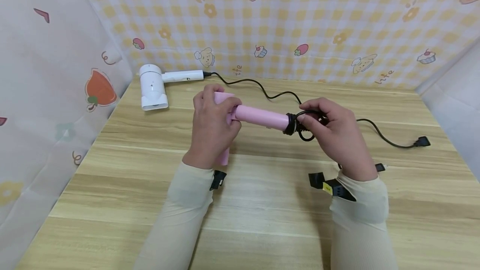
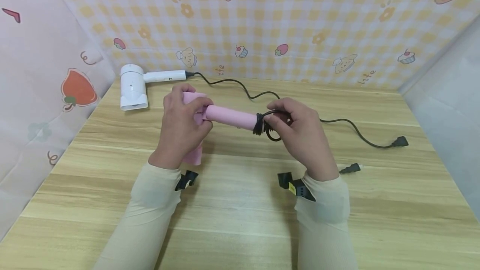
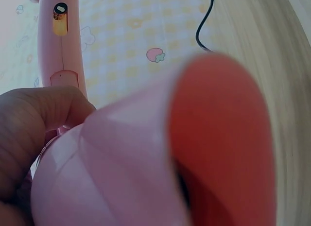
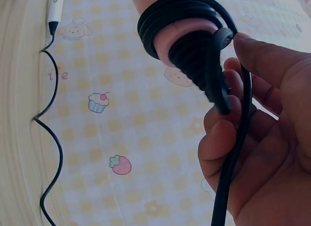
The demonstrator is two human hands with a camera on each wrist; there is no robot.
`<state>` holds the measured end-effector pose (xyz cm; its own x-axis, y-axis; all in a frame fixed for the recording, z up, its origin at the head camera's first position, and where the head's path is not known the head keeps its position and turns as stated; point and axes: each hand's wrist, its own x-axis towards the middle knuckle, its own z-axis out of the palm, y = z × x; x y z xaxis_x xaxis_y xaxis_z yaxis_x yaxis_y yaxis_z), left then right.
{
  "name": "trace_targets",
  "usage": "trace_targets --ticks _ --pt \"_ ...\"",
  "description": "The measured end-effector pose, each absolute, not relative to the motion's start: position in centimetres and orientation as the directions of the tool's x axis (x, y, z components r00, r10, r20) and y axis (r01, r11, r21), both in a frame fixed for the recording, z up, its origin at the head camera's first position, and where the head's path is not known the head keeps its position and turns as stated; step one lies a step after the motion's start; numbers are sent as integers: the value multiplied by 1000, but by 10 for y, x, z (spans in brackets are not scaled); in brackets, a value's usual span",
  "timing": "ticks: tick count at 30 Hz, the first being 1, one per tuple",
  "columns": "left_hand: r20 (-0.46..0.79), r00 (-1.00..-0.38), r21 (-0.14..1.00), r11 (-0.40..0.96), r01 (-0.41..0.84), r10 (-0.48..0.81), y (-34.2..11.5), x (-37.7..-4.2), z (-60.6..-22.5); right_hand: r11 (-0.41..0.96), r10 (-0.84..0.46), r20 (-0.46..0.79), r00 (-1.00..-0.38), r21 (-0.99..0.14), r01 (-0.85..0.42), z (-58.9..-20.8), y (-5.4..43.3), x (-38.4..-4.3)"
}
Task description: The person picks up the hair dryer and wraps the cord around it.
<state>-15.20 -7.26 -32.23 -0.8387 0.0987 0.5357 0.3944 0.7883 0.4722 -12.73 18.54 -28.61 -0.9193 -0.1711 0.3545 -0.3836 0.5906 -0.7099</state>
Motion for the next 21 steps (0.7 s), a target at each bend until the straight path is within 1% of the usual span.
trace_targets --ticks 5,13,17,21 --pt "548 -828 478 767 429 121 -74 -152 -321 596 -169 353 -920 -707 -381 -288 186 -128" --pt "605 -775 436 739 513 181 -77 -150 -316 595 -173 360 -917 -704 -389 -290 189 -130" --pt "622 -762 434 730 528 182 -79 -149 -313 588 -168 337 -926 -720 -369 -289 189 -129" --pt "652 -735 430 708 561 186 -80 -149 -311 576 -169 303 -938 -742 -343 -289 190 -130"
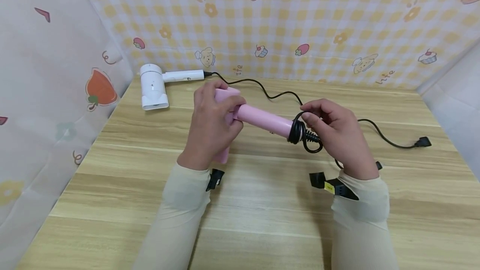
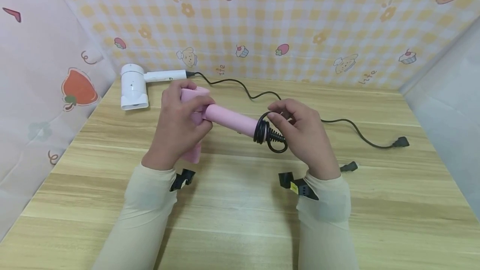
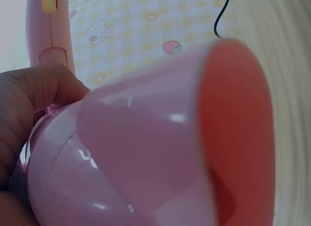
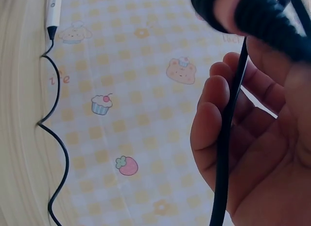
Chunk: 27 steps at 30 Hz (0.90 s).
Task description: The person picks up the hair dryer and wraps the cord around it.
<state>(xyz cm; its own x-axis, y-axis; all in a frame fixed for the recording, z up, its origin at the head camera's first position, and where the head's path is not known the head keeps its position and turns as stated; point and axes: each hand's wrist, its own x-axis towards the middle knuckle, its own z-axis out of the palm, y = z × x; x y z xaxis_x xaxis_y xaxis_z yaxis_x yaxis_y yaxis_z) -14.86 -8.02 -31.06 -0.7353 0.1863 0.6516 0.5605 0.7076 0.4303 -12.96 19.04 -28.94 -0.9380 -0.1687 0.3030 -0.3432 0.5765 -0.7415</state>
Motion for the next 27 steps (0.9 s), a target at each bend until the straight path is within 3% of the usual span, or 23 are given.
trace_targets --ticks 10,18,27 --pt "688 -710 479 642 599 149 -80 -146 -306 503 -235 275 -932 -786 -359 -293 192 -133" --pt "682 -728 526 640 560 76 -78 -143 -307 531 -293 370 -882 -704 -471 -300 188 -136" --pt "666 -746 544 665 512 29 -77 -144 -308 586 -247 283 -927 -718 -376 -299 183 -136"
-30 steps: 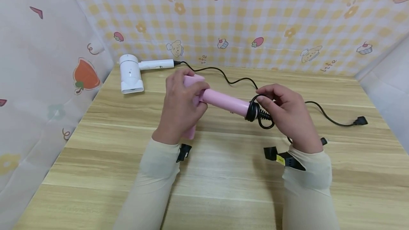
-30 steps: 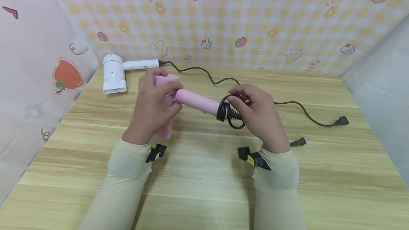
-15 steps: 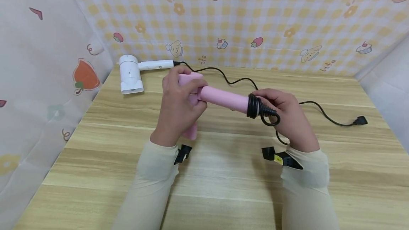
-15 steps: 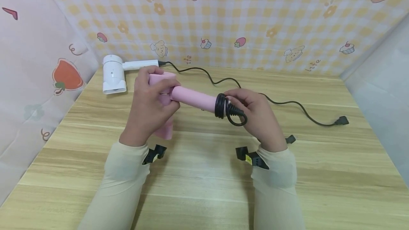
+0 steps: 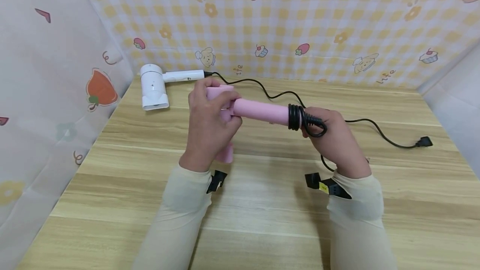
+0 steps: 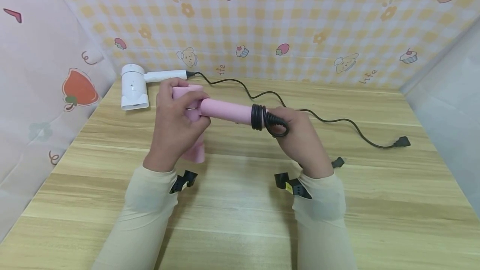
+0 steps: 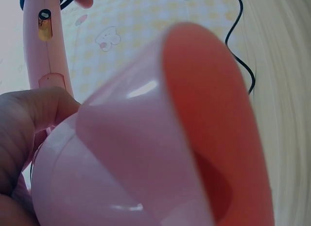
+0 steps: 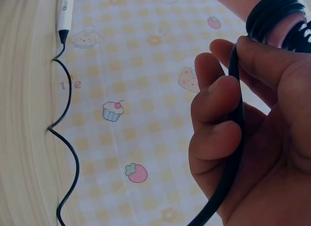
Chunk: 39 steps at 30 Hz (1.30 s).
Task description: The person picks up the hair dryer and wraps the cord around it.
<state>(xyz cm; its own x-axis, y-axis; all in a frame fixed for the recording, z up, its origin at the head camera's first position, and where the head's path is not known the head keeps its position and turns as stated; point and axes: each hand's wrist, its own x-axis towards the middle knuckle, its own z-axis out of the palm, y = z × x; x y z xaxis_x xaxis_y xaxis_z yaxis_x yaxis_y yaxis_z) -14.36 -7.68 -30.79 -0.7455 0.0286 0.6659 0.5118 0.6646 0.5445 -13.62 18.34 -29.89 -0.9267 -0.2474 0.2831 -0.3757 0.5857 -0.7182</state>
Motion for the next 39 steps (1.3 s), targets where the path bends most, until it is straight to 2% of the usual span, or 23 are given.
trace_targets --ticks 6,11,20,26,35,39 --pt "660 -752 555 684 473 -15 -77 -144 -309 640 -192 150 -970 -730 -239 -296 180 -136" --pt "631 -775 575 693 435 -38 -75 -144 -309 673 -192 119 -974 -707 -219 -294 179 -136" --pt "550 -827 647 684 338 -112 -75 -144 -310 669 -277 164 -947 -675 -312 -298 179 -135" --pt "517 -846 660 688 301 -127 -74 -145 -312 643 -385 237 -892 -624 -443 -301 178 -137" --pt "521 -841 649 709 277 -148 -76 -148 -316 605 -469 260 -844 -601 -522 -300 176 -136" --pt "526 -838 636 722 272 -148 -75 -149 -318 618 -478 224 -849 -602 -507 -299 176 -134"
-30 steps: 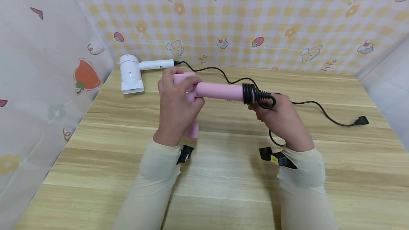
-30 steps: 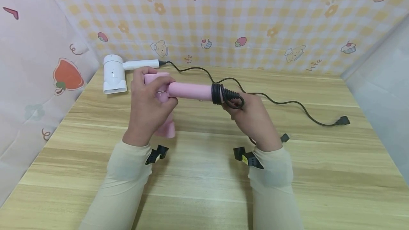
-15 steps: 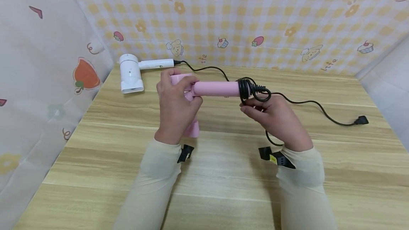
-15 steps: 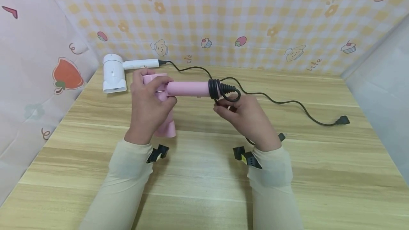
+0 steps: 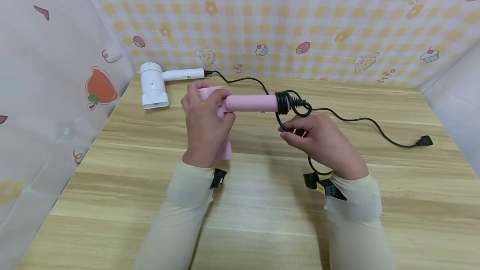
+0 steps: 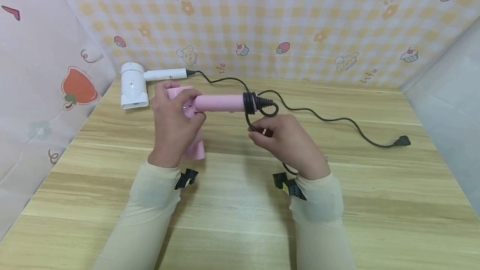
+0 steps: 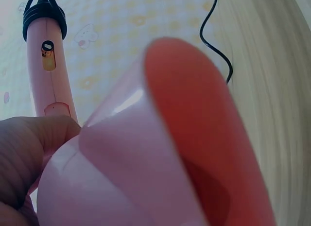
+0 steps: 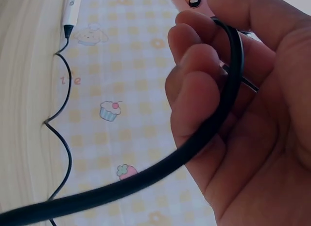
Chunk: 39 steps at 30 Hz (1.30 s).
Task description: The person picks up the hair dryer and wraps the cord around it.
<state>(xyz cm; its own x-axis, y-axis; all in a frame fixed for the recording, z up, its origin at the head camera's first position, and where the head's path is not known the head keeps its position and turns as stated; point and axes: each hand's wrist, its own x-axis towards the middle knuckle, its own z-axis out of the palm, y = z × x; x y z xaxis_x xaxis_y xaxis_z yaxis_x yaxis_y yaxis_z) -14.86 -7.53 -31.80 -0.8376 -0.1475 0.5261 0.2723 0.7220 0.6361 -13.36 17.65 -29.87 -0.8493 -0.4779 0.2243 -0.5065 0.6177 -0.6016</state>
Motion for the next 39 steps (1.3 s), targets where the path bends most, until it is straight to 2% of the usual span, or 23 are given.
trace_targets --ticks 12,18,27,36,39 --pt "509 -849 626 738 251 -143 -74 -151 -321 647 -464 125 -877 -629 -432 -289 176 -125" --pt "481 -865 619 754 218 -144 -73 -152 -322 620 -456 165 -874 -646 -445 -288 176 -122" --pt "530 -840 561 790 246 -114 -70 -151 -323 606 -384 325 -864 -617 -501 -285 177 -122" --pt "549 -833 532 799 280 -74 -68 -150 -324 649 -276 337 -900 -625 -433 -284 177 -121" --pt "563 -824 518 802 296 -60 -68 -150 -324 652 -265 361 -894 -616 -442 -286 177 -122"
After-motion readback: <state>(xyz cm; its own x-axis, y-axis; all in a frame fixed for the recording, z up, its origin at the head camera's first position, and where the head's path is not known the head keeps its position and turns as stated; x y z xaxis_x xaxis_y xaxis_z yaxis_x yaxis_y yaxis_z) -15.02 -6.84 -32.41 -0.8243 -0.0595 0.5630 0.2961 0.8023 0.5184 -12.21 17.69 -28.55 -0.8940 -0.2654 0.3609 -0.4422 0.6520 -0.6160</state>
